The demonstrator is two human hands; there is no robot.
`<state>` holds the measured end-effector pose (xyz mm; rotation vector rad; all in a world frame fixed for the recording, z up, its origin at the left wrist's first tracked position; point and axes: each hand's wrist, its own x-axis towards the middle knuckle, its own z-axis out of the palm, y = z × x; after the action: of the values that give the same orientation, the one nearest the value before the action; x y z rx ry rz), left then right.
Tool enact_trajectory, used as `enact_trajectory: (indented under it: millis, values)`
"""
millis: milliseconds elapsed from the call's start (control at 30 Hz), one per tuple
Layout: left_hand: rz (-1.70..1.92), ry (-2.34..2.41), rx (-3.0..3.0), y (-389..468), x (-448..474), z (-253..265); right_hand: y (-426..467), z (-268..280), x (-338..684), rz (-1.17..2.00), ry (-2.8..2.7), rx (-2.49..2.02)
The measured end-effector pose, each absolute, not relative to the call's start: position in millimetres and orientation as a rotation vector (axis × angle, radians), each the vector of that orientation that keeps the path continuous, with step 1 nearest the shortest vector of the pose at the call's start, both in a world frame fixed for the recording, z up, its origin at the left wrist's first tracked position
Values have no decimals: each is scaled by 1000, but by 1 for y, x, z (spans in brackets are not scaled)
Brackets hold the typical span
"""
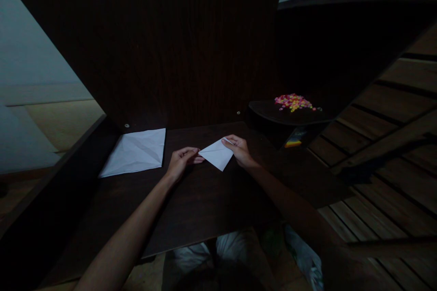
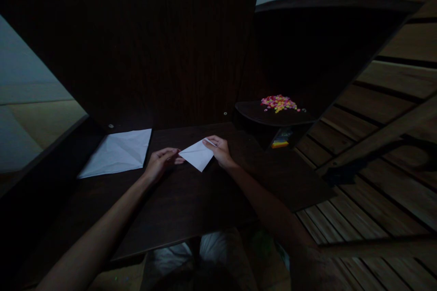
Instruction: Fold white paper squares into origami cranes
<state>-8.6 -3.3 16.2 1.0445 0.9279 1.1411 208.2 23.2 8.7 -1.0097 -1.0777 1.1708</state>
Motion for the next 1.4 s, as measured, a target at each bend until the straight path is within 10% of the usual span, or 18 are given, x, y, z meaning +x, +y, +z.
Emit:
enact_trajectory:
  millis: [1400]
  values:
    - [1270,1065,1325,-16,-9,29,20,5,205,1117,-1153,-1024]
